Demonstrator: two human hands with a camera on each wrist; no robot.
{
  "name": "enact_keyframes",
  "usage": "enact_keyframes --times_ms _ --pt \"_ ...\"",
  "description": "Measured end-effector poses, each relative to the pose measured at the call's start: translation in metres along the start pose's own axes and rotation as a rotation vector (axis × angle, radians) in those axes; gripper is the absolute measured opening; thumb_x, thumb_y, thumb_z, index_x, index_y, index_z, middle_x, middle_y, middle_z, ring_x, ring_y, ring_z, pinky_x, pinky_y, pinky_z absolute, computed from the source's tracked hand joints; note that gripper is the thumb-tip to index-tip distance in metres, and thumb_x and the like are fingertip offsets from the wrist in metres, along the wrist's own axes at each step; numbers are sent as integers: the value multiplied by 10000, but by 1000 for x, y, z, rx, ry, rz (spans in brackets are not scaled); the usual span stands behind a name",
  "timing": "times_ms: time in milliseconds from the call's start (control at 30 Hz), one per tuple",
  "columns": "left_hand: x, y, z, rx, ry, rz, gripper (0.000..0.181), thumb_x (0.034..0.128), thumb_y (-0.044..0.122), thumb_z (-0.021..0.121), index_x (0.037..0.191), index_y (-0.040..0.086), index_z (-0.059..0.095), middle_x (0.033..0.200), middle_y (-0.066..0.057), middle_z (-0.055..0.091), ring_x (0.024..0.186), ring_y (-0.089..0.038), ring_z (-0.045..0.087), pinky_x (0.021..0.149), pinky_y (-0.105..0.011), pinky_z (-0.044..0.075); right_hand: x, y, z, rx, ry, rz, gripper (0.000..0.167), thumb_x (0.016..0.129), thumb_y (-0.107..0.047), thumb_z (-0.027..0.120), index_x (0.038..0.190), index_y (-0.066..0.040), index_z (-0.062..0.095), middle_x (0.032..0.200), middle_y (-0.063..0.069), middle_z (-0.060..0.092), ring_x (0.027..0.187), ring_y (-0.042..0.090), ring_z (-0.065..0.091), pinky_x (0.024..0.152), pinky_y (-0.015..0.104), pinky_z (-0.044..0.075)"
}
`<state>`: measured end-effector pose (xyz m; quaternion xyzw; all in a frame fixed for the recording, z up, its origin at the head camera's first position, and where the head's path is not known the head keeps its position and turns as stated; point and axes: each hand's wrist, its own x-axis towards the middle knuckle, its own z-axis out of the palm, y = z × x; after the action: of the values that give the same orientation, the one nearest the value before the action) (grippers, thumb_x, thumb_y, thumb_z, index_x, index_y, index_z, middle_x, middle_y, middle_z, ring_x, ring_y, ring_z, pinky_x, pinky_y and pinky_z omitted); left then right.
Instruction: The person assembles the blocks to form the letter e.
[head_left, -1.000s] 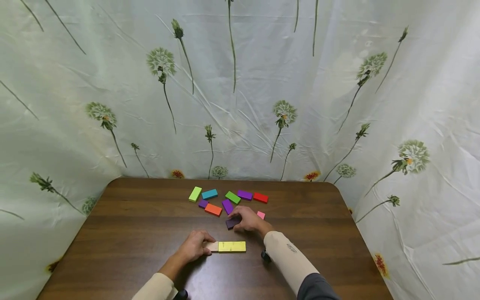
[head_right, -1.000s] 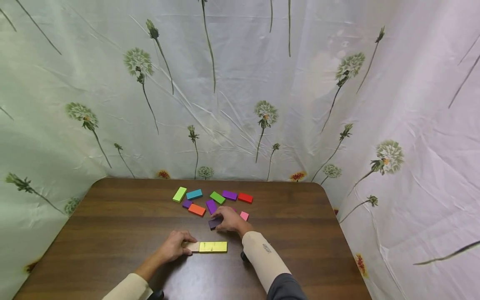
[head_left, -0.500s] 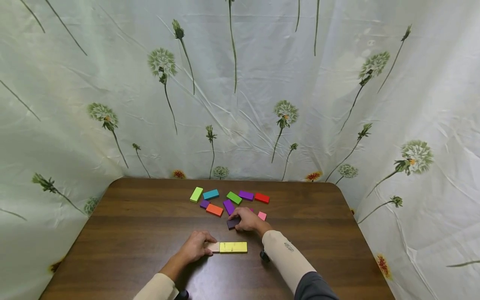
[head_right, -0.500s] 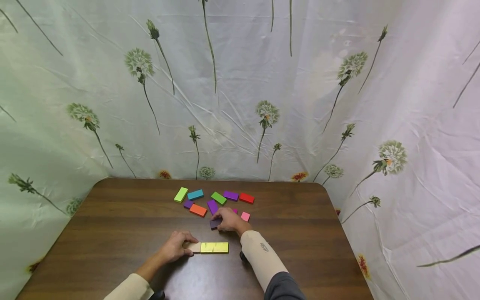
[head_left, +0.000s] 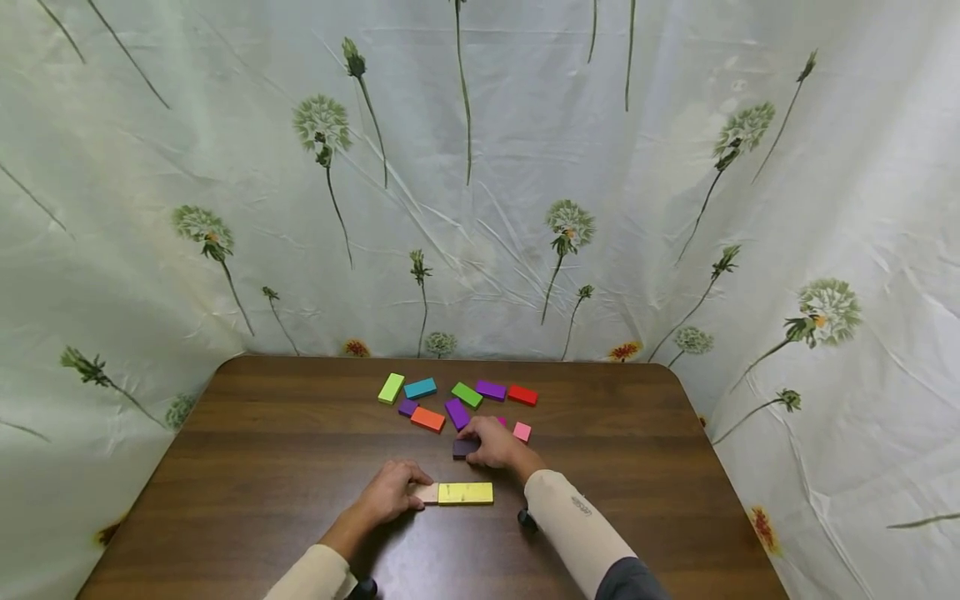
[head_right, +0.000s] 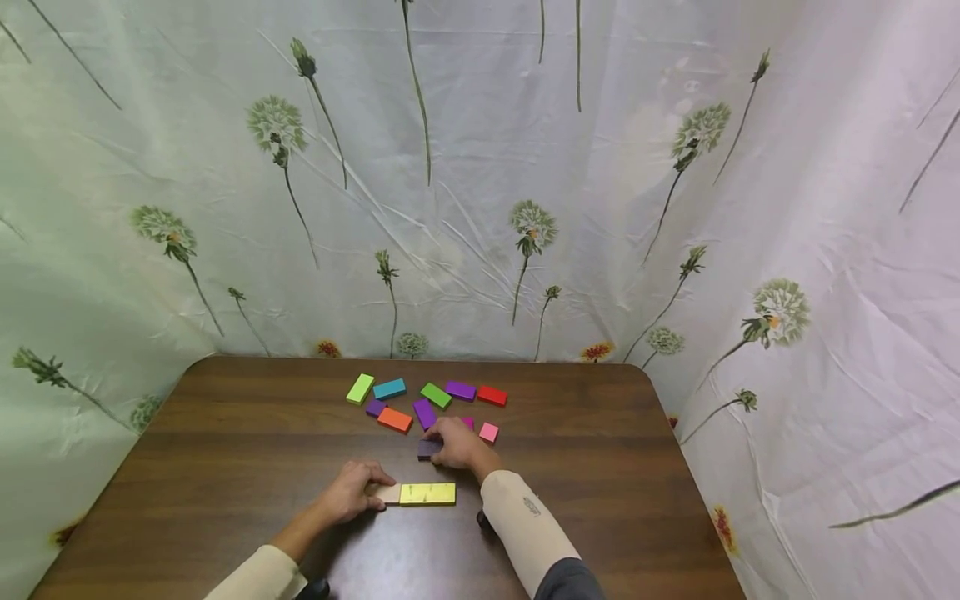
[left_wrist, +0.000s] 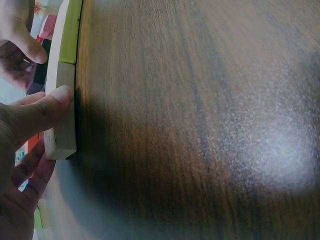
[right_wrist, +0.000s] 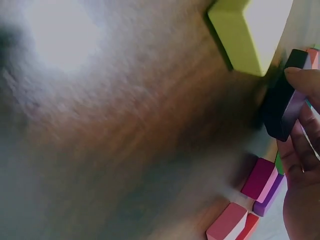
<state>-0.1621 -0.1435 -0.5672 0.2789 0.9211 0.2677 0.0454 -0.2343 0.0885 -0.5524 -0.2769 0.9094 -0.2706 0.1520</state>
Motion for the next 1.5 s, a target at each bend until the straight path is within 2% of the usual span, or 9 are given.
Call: enact_keyframes --times_ms 167,267,467,800,867,1100,1267,1400,1500 --pt "-1 -1 1 1 -13 -2 283 663 112 849 930 76 763 840 10 675 810 -171 603 751 -353 449 -8 1 4 15 64 -14 339 780 -107 769 1109 -59 699 1033 52 643 913 144 556 809 279 465" --pt "-1 -1 1 2 -7 12 283 660 107 850 926 69 761 839 4 677 806 -177 606 751 -360 444 -15 2 5 65 103 8 362 772 -96 777 1122 -54 692 1004 40 632 890 146 555 787 280 474" --pt "-1 -2 2 9 -1 0 282 666 110 850 931 68 762 845 10 676 802 -156 599 751 -351 435 -26 3 7 128 145 74 410 793 -96 763 1193 -84 674 958 16 601 860 154 523 755 297 462" --pt "-1 -1 1 0 10 1 285 661 106 851 930 67 764 839 19 676 772 -117 586 742 -335 415 -38 2 9 152 269 106 358 749 -81 776 1089 -10 690 896 56 588 809 156 515 709 280 436" --pt "-1 -2 1 -7 17 16 291 651 100 854 925 64 764 831 20 676 760 -107 583 726 -322 418 -39 2 9 156 292 121 356 736 -79 784 1071 -2 689 878 57 583 790 152 511 688 279 440" --pt "-4 -7 1 4 37 74 298 627 106 857 910 82 767 817 26 669 755 -109 588 698 -307 432 -42 2 15 161 299 210 359 734 -126 789 1064 -22 690 890 58 592 796 156 532 704 304 463" --pt "-4 -4 1 7 29 55 300 641 128 853 925 84 768 841 6 693 783 -142 614 739 -346 439 -45 4 20 164 322 261 349 708 -127 808 1026 -39 693 865 44 587 792 156 532 695 308 455" --pt "-2 0 1 4 20 23 302 647 118 853 932 72 767 855 -10 702 795 -158 620 747 -354 431 -45 6 22 160 335 267 352 692 -128 818 1007 -38 689 839 36 558 777 150 517 674 294 436" --pt "-1 -1 0 8 12 22 305 647 111 855 936 69 768 848 -5 697 778 -144 609 735 -346 424 -44 6 22 174 326 269 362 706 -149 820 1021 -33 683 861 44 558 796 161 522 696 307 444"
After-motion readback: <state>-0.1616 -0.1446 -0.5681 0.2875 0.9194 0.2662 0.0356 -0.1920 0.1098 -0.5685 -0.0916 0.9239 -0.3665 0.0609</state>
